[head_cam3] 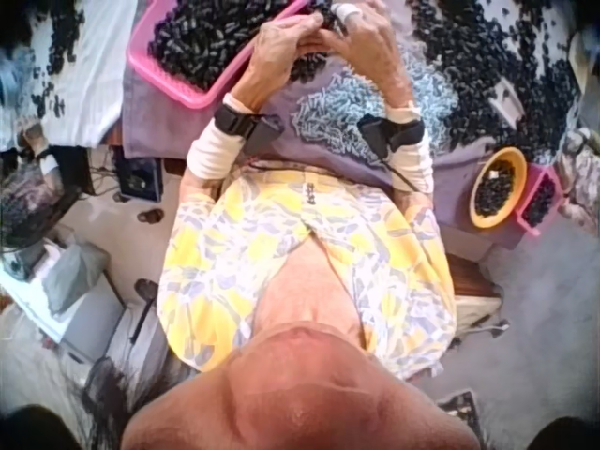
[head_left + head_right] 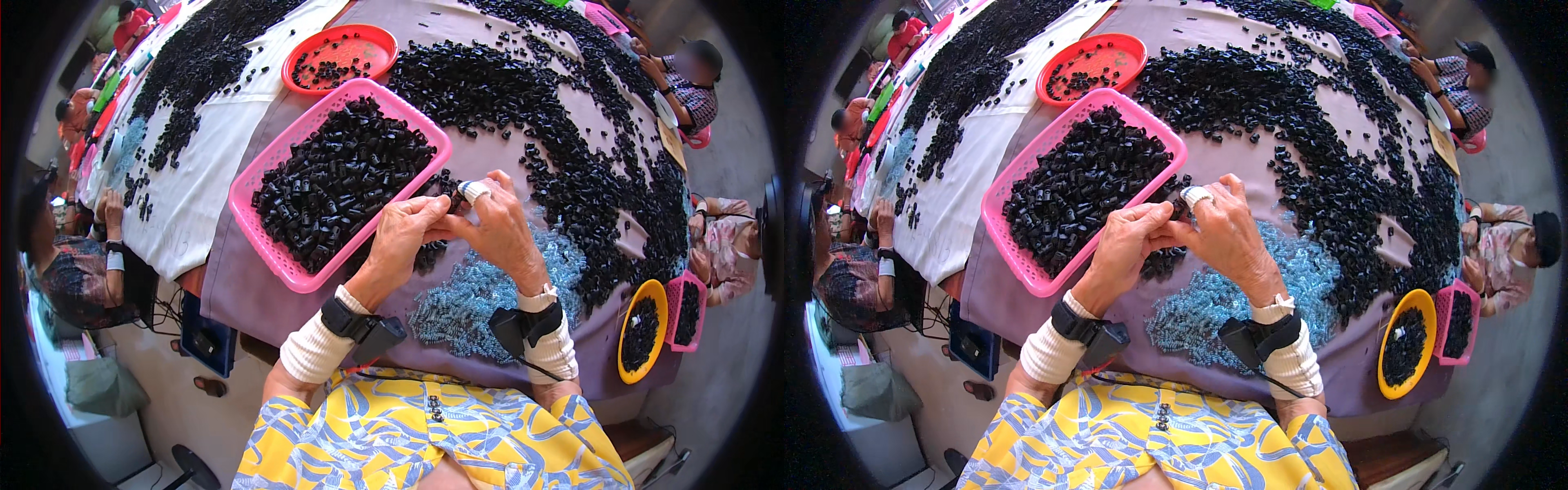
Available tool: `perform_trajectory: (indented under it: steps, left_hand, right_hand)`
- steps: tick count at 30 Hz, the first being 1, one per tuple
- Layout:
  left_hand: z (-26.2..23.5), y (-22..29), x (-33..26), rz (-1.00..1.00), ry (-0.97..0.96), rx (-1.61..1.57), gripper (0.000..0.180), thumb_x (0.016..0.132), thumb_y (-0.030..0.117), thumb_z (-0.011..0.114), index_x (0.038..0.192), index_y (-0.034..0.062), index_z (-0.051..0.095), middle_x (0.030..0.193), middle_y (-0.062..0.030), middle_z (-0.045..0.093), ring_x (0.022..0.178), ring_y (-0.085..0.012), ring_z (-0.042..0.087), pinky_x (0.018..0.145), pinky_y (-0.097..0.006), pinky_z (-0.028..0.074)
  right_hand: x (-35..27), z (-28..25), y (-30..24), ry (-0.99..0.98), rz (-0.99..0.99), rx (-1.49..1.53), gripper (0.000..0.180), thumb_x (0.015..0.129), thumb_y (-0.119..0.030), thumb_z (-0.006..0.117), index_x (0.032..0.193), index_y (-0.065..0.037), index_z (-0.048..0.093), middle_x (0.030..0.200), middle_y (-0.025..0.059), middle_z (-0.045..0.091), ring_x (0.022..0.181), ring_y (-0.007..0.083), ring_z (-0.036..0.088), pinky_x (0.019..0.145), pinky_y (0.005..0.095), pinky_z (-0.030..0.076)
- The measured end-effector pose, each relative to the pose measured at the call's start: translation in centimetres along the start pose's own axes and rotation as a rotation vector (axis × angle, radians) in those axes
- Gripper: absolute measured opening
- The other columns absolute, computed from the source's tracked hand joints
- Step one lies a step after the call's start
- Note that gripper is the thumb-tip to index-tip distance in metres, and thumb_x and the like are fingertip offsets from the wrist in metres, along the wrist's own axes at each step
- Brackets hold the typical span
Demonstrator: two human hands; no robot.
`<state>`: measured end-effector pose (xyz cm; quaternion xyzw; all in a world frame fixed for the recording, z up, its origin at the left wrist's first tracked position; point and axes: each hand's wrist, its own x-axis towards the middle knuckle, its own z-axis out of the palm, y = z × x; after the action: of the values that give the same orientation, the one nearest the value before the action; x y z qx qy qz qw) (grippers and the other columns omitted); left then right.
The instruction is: Manually assembling small black plastic components by hand at a workstation.
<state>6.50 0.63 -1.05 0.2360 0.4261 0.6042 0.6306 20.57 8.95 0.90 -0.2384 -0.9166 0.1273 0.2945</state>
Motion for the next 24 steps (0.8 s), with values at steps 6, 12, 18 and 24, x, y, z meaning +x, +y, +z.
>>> perform_trajectory:
  steps: [6,12,18,24]
  left_hand:
    - [0.2,-0.3,0.1,0.037,0.010,0.015,0.024,0.094,0.020,0.052,0.099,-0.0009,0.062,0.087,-0.0066,0.066,0.076,-0.0116,0.064,0.074,-0.029,0.054]
    - [0.3,0.1,0.0,-0.070,-0.170,-0.209,0.030,0.095,0.021,0.049,0.102,-0.0048,0.061,0.090,-0.0092,0.065,0.081,-0.0165,0.065,0.079,-0.033,0.054]
    - [-0.5,0.0,0.3,-0.083,-0.230,-0.215,0.023,0.094,0.017,0.050,0.102,-0.0026,0.060,0.097,-0.0109,0.065,0.086,-0.0183,0.064,0.082,-0.035,0.053]
    - [-0.8,0.4,0.4,-0.073,-0.211,-0.149,0.021,0.092,0.015,0.052,0.098,-0.0032,0.061,0.093,-0.0095,0.065,0.083,-0.0169,0.064,0.078,-0.034,0.054]
  right_hand:
    - [0.1,-0.1,-0.6,0.031,0.021,0.016,0.022,0.069,-0.019,0.070,0.076,-0.002,0.057,0.069,0.0110,0.058,0.072,0.0284,0.058,0.085,0.0422,0.038]
    - [0.1,-0.4,-0.5,0.069,0.005,0.039,0.020,0.068,-0.018,0.069,0.074,-0.003,0.057,0.067,0.0092,0.057,0.070,0.0274,0.057,0.081,0.0409,0.039]
    - [0.0,-0.4,-0.6,0.065,-0.014,0.071,0.019,0.067,-0.018,0.069,0.070,-0.004,0.056,0.066,0.0086,0.056,0.068,0.0268,0.056,0.077,0.0385,0.040]
    - [0.1,-0.3,-0.6,0.075,-0.048,0.104,0.021,0.066,-0.016,0.070,0.067,-0.004,0.053,0.064,0.0091,0.055,0.066,0.0272,0.055,0.074,0.0394,0.041]
